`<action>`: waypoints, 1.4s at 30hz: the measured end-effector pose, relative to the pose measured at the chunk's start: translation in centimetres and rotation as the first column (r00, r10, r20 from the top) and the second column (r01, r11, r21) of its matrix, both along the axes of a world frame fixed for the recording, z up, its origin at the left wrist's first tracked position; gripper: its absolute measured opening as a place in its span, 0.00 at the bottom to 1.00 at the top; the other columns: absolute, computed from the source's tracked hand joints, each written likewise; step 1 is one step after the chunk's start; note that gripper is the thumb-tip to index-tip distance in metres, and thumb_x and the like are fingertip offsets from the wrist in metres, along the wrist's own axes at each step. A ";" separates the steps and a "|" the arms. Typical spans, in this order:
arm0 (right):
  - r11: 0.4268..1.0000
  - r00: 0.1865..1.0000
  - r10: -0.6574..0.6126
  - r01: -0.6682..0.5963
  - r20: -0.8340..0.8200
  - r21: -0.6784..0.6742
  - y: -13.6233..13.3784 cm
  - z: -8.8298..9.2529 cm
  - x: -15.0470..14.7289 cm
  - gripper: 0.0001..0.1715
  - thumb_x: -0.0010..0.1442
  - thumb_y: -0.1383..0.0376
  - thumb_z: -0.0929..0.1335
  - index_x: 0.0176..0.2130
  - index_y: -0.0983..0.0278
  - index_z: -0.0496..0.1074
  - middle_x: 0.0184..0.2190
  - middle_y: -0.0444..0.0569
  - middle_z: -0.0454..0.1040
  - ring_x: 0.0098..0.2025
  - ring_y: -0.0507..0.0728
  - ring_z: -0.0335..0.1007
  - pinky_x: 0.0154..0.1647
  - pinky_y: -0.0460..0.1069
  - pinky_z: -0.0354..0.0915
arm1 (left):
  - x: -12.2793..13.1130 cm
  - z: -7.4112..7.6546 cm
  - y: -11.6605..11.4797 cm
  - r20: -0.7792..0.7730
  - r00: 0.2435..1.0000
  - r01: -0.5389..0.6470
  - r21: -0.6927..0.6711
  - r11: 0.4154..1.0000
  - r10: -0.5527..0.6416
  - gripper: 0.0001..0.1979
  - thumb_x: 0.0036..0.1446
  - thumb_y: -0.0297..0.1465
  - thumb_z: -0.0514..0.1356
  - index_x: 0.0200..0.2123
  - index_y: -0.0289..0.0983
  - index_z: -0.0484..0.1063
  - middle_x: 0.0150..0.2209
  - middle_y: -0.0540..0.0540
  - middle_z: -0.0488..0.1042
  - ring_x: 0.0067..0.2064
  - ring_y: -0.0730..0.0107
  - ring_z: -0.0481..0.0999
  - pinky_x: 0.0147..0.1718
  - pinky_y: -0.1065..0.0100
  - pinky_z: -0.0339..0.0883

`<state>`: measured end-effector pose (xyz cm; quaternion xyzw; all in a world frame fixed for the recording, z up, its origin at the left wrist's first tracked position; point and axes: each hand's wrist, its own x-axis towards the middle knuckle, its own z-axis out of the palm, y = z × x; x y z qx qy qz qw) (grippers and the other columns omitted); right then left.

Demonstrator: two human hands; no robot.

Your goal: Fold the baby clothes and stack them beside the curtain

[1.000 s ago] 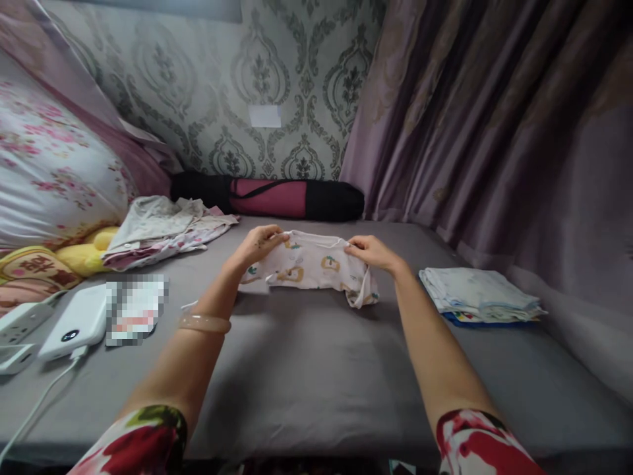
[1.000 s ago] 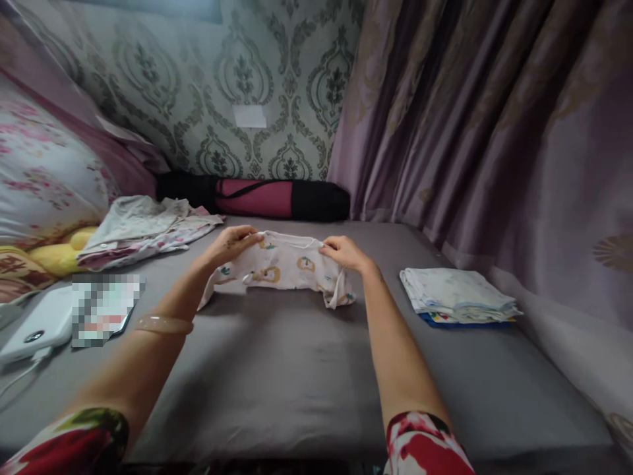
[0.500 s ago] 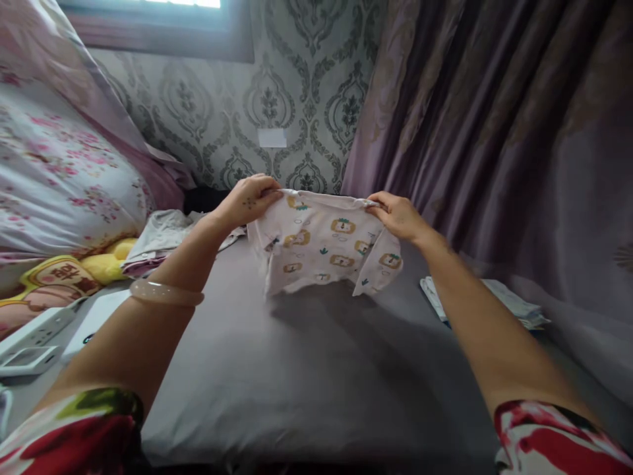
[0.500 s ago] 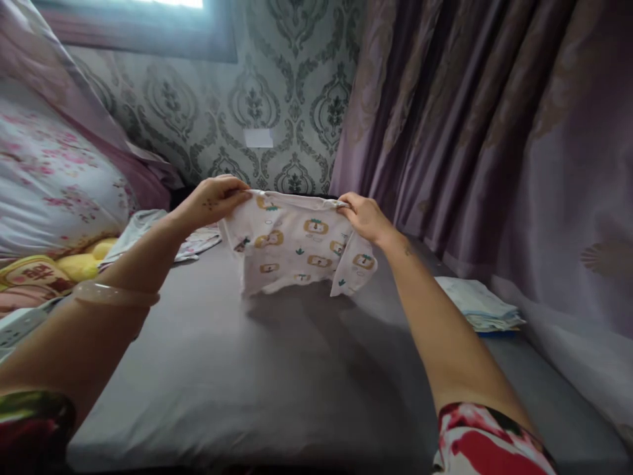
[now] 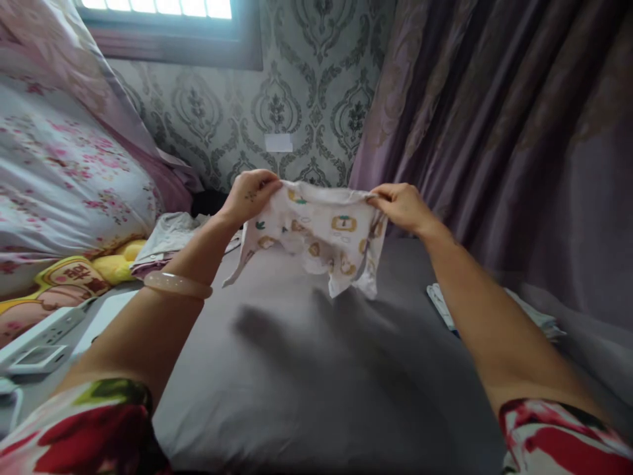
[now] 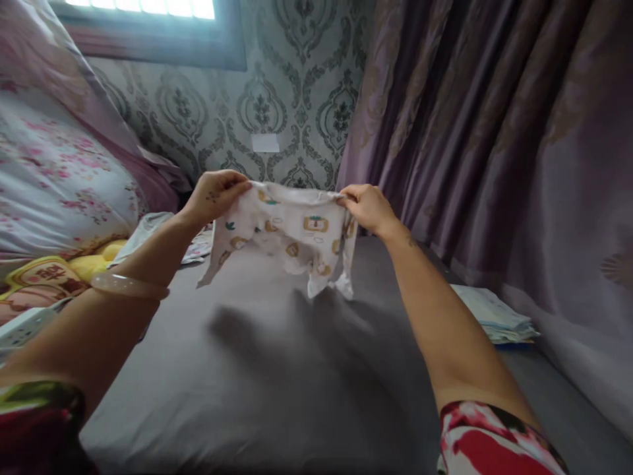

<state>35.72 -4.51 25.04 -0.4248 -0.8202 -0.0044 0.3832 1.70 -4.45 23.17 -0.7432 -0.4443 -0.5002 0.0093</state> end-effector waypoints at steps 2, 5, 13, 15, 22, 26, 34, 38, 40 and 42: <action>1.000 0.999 0.006 -0.006 -0.042 -0.002 0.2 -0.2 0.0 0.24 0.57 0.47 0.68 0.35 0.64 0.79 0.26 0.46 0.74 0.30 0.55 0.67 0.30 0.48 0.59 | -0.2 -0.1 0.2 0.008 1.000 0.024 -0.053 0.998 -0.023 0.15 0.53 0.41 0.61 0.33 0.33 0.77 0.25 0.49 0.73 0.27 0.75 0.67 0.25 0.74 0.59; 0.987 0.996 0.074 -0.079 -0.045 -0.141 0.4 -0.6 0.3 0.24 0.53 0.46 0.70 0.32 0.64 0.78 0.24 0.45 0.73 0.28 0.53 0.65 0.28 0.47 0.59 | -0.6 -0.5 -0.1 -0.019 0.994 0.105 -0.171 0.980 -0.110 0.17 0.51 0.43 0.63 0.31 0.34 0.77 0.24 0.49 0.72 0.26 0.75 0.67 0.23 0.74 0.58; 0.861 0.929 0.046 -0.223 -0.367 -0.457 -0.8 -1.0 0.8 0.26 0.43 0.45 0.76 0.33 0.62 0.77 0.26 0.46 0.76 0.27 0.52 0.68 0.24 0.46 0.63 | -1.1 -1.1 -2.1 0.043 0.972 0.228 -0.399 0.888 -0.231 0.21 0.42 0.45 0.70 0.31 0.36 0.71 0.24 0.52 0.67 0.24 0.77 0.64 0.20 0.75 0.56; 0.840 0.915 0.004 -0.221 -0.402 -0.496 -1.3 -0.9 0.9 0.26 0.41 0.45 0.77 0.32 0.62 0.77 0.26 0.46 0.76 0.26 0.53 0.69 0.23 0.46 0.64 | -1.1 -1.6 -2.2 0.045 0.970 0.240 -0.376 0.895 -0.241 0.24 0.38 0.44 0.72 0.31 0.37 0.67 0.24 0.54 0.66 0.25 0.78 0.62 0.21 0.75 0.56; 0.816 0.894 -0.038 -0.230 -0.446 -0.531 -2.6 -0.1 1.2 0.23 0.42 0.46 0.78 0.30 0.59 0.77 0.27 0.49 0.78 0.25 0.55 0.71 0.21 0.48 0.66 | -1.4 -4.3 -1.5 -0.001 0.975 0.216 -0.234 0.948 -0.223 0.22 0.44 0.44 0.70 0.31 0.38 0.63 0.26 0.54 0.64 0.26 0.79 0.60 0.22 0.75 0.55; 0.822 0.885 -0.019 -0.251 -0.464 -0.512 -3.5 0.5 0.7 0.20 0.43 0.47 0.77 0.29 0.58 0.78 0.26 0.50 0.78 0.25 0.57 0.72 0.20 0.50 0.65 | -1.1 -6.3 -1.7 -0.047 0.985 0.155 -0.169 0.973 -0.165 0.18 0.47 0.42 0.67 0.31 0.38 0.65 0.28 0.53 0.66 0.28 0.76 0.63 0.26 0.74 0.59; 0.830 0.928 -0.013 -0.198 -0.372 -0.522 -6.4 1.6 -1.8 0.22 0.46 0.44 0.76 0.30 0.58 0.77 0.27 0.52 0.78 0.28 0.61 0.74 0.20 0.51 0.67 | 1.6 -13.0 -1.2 0.101 0.990 0.120 -0.191 0.974 -0.102 0.08 0.53 0.36 0.60 0.33 0.38 0.72 0.31 0.49 0.73 0.31 0.71 0.71 0.33 0.69 0.66; 0.803 0.939 -0.038 -0.175 -0.342 -0.569 -7.5 1.5 -2.2 0.23 0.45 0.44 0.76 0.30 0.59 0.77 0.27 0.51 0.78 0.26 0.59 0.74 0.20 0.51 0.67 | 3.9 -15.6 -0.7 0.095 0.989 0.127 -0.167 0.978 -0.112 0.06 0.56 0.33 0.58 0.34 0.39 0.74 0.34 0.46 0.75 0.34 0.68 0.73 0.37 0.66 0.68; 0.808 0.947 -0.045 -0.153 -0.318 -0.569 -7.8 1.4 -2.0 0.23 0.46 0.44 0.75 0.31 0.59 0.77 0.27 0.51 0.78 0.26 0.59 0.74 0.20 0.51 0.67 | 4.9 -16.4 -0.7 0.086 0.984 0.164 -0.147 0.975 -0.153 0.06 0.58 0.32 0.57 0.35 0.40 0.73 0.36 0.45 0.75 0.37 0.66 0.74 0.40 0.65 0.69; 0.811 0.954 -0.053 -0.131 -0.294 -0.570 -8.0 1.2 -1.6 0.24 0.47 0.43 0.75 0.32 0.59 0.77 0.26 0.51 0.78 0.26 0.59 0.74 0.19 0.50 0.67 | 5.8 -16.8 -0.8 0.085 0.979 0.195 -0.121 0.973 -0.185 0.06 0.59 0.32 0.56 0.35 0.40 0.73 0.38 0.44 0.75 0.40 0.64 0.74 0.44 0.62 0.69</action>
